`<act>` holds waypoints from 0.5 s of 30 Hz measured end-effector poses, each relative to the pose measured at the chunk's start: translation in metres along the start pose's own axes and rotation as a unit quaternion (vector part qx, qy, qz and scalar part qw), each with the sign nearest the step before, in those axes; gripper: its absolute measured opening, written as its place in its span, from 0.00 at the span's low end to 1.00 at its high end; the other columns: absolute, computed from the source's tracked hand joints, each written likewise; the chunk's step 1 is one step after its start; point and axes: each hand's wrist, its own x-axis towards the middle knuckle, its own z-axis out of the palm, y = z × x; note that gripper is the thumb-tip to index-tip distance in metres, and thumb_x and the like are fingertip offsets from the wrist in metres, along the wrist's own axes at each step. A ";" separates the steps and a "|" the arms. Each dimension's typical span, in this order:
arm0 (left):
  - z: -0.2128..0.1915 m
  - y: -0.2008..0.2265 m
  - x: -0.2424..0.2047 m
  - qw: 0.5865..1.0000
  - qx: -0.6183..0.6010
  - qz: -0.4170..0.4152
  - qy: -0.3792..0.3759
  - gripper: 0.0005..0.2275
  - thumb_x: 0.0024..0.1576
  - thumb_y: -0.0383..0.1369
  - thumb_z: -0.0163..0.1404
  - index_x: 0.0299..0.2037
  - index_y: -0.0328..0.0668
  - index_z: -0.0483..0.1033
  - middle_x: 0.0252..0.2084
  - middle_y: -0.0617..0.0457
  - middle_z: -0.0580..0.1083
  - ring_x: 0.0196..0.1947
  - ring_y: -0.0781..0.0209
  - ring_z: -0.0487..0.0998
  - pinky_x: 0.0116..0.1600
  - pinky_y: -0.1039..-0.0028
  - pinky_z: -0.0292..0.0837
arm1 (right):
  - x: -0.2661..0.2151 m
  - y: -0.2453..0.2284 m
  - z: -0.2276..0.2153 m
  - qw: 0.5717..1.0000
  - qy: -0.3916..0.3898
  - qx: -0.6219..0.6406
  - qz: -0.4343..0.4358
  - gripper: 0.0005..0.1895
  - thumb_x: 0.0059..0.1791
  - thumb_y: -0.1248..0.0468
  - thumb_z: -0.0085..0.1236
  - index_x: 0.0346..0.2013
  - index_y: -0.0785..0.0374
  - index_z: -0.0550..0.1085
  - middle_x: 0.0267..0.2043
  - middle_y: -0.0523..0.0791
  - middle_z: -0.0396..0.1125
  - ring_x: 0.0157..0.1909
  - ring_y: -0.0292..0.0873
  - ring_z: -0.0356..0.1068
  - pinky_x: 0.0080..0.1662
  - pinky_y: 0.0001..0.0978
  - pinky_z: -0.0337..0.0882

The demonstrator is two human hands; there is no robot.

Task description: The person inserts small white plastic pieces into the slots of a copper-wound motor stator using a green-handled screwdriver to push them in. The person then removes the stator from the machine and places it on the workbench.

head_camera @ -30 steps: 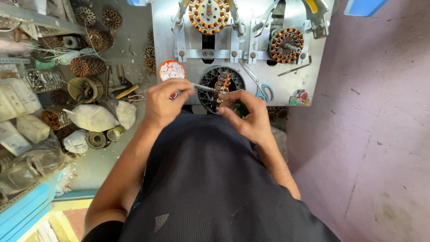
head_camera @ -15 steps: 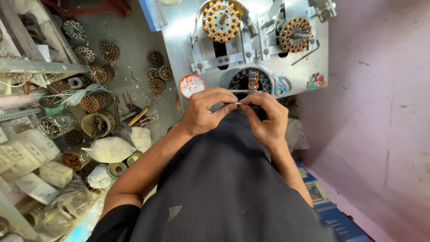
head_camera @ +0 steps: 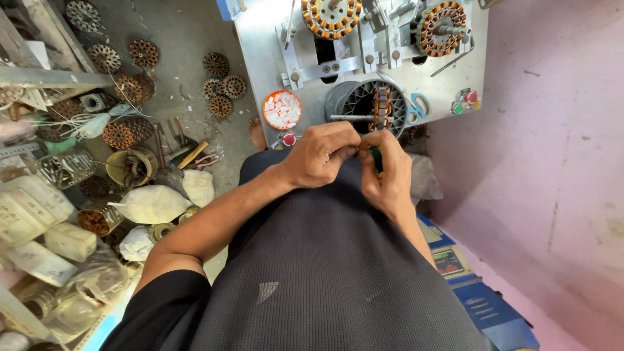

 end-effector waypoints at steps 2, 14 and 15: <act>0.012 -0.002 0.006 0.999 -0.001 -0.021 0.037 0.06 0.56 0.19 0.54 0.40 0.35 0.72 0.36 0.46 0.73 0.38 0.47 0.77 0.44 0.65 0.72 | 0.005 0.015 -0.007 1.000 -0.011 -0.007 0.011 0.11 0.49 0.80 0.54 0.43 0.67 0.69 0.39 0.50 0.69 0.39 0.48 0.71 0.43 0.34 0.70; 0.054 0.000 0.022 0.990 -0.034 -0.060 0.124 0.05 0.60 0.23 0.58 0.44 0.34 0.78 0.44 0.47 0.78 0.44 0.58 0.83 0.50 0.72 0.79 | 0.009 0.067 -0.055 0.922 -0.073 0.316 0.212 0.04 0.53 0.73 0.58 0.43 0.69 0.74 0.36 0.45 0.72 0.24 0.29 0.64 0.26 0.18 0.62; 0.054 -0.001 0.022 0.991 -0.018 -0.053 0.124 0.05 0.59 0.23 0.59 0.43 0.34 0.78 0.43 0.47 0.79 0.44 0.56 0.83 0.50 0.72 0.79 | 0.010 0.068 -0.055 0.931 -0.074 0.303 0.188 0.06 0.53 0.74 0.60 0.43 0.69 0.74 0.37 0.45 0.72 0.28 0.30 0.65 0.30 0.19 0.63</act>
